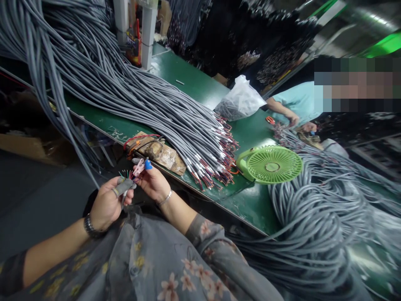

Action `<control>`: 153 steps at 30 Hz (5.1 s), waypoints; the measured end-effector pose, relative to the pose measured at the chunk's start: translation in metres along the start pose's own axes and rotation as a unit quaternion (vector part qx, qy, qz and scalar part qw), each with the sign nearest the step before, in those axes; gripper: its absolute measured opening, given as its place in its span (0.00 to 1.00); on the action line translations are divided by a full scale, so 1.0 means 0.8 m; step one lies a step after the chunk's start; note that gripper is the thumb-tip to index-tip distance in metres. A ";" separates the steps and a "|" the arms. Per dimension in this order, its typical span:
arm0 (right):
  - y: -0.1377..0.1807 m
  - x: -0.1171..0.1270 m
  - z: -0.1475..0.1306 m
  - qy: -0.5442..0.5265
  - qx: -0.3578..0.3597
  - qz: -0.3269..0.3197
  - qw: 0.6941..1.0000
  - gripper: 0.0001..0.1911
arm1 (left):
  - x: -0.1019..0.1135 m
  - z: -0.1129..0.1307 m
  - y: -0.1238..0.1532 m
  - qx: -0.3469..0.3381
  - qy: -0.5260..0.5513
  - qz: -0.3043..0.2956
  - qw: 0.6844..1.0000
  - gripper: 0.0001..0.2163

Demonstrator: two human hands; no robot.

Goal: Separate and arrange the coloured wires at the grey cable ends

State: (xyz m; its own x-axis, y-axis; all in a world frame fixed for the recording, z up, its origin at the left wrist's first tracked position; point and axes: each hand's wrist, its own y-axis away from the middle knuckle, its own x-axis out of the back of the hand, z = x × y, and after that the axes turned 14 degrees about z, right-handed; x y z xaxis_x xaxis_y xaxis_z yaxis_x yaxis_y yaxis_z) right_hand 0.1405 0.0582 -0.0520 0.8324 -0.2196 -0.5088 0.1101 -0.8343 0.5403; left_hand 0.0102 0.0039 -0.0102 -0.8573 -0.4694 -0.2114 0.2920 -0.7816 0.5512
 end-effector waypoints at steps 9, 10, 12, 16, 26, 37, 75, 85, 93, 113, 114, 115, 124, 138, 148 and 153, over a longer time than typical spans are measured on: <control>0.004 -0.001 -0.006 0.006 -0.037 -0.008 0.999 0.26 | 0.011 -0.010 -0.005 -0.016 0.000 -0.024 1.000 0.12; 0.003 0.002 -0.009 0.026 -0.049 -0.024 0.998 0.29 | 0.013 -0.011 -0.005 -0.021 -0.002 -0.028 0.999 0.12; 0.004 0.010 -0.013 0.079 -0.074 -0.062 0.992 0.33 | 0.018 -0.013 -0.004 -0.032 -0.010 -0.030 0.999 0.12; 0.010 0.023 -0.016 0.180 -0.065 -0.126 0.973 0.31 | 0.027 -0.016 -0.001 -0.067 -0.054 -0.027 0.996 0.11; 0.030 0.018 -0.026 0.350 0.147 -0.164 0.910 0.26 | 0.024 -0.014 -0.010 0.003 -0.194 -0.161 0.968 0.02; 0.037 0.036 -0.008 0.221 0.099 -0.065 0.968 0.29 | 0.023 -0.020 -0.011 -0.016 -0.113 -0.060 0.992 0.11; 0.017 0.032 0.019 0.085 0.006 -0.014 0.996 0.30 | 0.023 -0.012 -0.003 -0.016 0.010 0.015 1.000 0.13; 0.002 0.008 -0.002 0.121 0.089 0.014 0.988 0.30 | 0.009 0.013 -0.005 0.038 -0.031 -0.099 0.994 0.17; -0.004 0.003 0.000 0.020 0.020 0.000 1.000 0.24 | 0.004 0.012 -0.011 0.044 -0.039 -0.113 0.992 0.15; 0.004 0.009 -0.007 0.037 0.029 0.017 0.999 0.22 | 0.012 0.007 0.002 0.026 -0.024 -0.078 0.996 0.14; 0.004 0.010 -0.007 0.035 0.025 0.017 0.999 0.23 | 0.010 0.008 0.002 0.031 -0.020 -0.070 0.997 0.14; 0.005 0.010 -0.007 0.033 0.019 0.016 0.999 0.23 | 0.008 0.009 0.002 0.035 -0.016 -0.063 0.997 0.14; 0.010 0.005 -0.011 0.037 -0.001 0.002 0.999 0.23 | 0.004 0.007 -0.005 0.044 0.005 -0.060 0.997 0.12; 0.002 -0.005 -0.006 0.005 -0.010 0.018 1.000 0.23 | 0.005 0.003 -0.005 0.044 -0.014 -0.064 0.997 0.13; 0.006 0.001 -0.009 0.022 -0.001 -0.001 1.000 0.20 | 0.013 0.003 0.001 0.001 0.020 -0.032 0.999 0.11; 0.008 0.002 -0.007 0.026 0.017 0.011 0.999 0.19 | 0.006 0.003 0.000 0.034 0.032 -0.016 0.999 0.10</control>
State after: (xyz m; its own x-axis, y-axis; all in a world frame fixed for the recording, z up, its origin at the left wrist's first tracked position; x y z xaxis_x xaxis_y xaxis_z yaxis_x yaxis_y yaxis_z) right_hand 0.1456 0.0551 -0.0452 0.8621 -0.2121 -0.4602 0.0734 -0.8463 0.5276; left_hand 0.0052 0.0033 -0.0091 -0.8360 -0.4723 -0.2793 0.2339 -0.7671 0.5974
